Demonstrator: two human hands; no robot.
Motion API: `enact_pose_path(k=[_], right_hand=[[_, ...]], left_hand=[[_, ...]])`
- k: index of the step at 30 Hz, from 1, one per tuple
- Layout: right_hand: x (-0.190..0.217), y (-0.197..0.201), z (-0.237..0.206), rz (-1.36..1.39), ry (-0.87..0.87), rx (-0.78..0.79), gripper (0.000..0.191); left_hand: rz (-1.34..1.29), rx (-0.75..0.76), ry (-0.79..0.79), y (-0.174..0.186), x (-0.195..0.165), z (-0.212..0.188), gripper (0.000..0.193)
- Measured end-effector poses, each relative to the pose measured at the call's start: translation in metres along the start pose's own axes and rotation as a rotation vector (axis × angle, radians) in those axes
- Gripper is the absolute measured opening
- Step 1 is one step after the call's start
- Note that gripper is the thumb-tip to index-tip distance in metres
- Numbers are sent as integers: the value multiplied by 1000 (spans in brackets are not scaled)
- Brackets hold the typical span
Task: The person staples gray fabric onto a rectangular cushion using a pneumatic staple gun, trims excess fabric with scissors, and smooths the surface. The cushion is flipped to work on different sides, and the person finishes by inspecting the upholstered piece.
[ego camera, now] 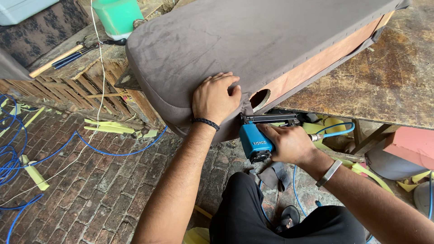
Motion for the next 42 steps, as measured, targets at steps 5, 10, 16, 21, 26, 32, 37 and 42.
enact_pose_path(k=[5, 10, 16, 21, 26, 32, 37, 42], right_hand=[[-5, -9, 2, -58, -33, 141, 96], [-12, -12, -1, -94, -45, 219, 83], [-80, -35, -28, -187, -115, 472, 92], [-195, -70, -76, -296, -442, 825, 90], [-265, -76, -92, -275, -496, 469, 95], [-280, -81, -77, -160, -549, 493, 104], [-240, -4, -36, -218, -585, 299, 81], [-137, 81, 20, 188, -421, -200, 48]], left_hand=[[-4, -26, -21, 1, -1, 0, 25], [-7, -9, -22, -1, 1, -1, 25], [22, -14, -51, -3, 1, -1, 25], [29, -2, -19, -7, 3, -1, 26], [24, -31, -24, -5, -1, -1, 26], [8, -62, -40, -1, 0, -3, 27], [-19, -101, -57, -2, 5, -7, 23], [-122, -145, -213, 2, -7, -33, 17]])
Point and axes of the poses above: each hand's wrist, its own z-axis towards the middle knuckle, its own y-axis out of the back of the hand, x = y × z, the point moved 9 cm from there along z, towards the middle knuckle, and after that the axes turned 14 degrees about -z, right-handed, at the moved point
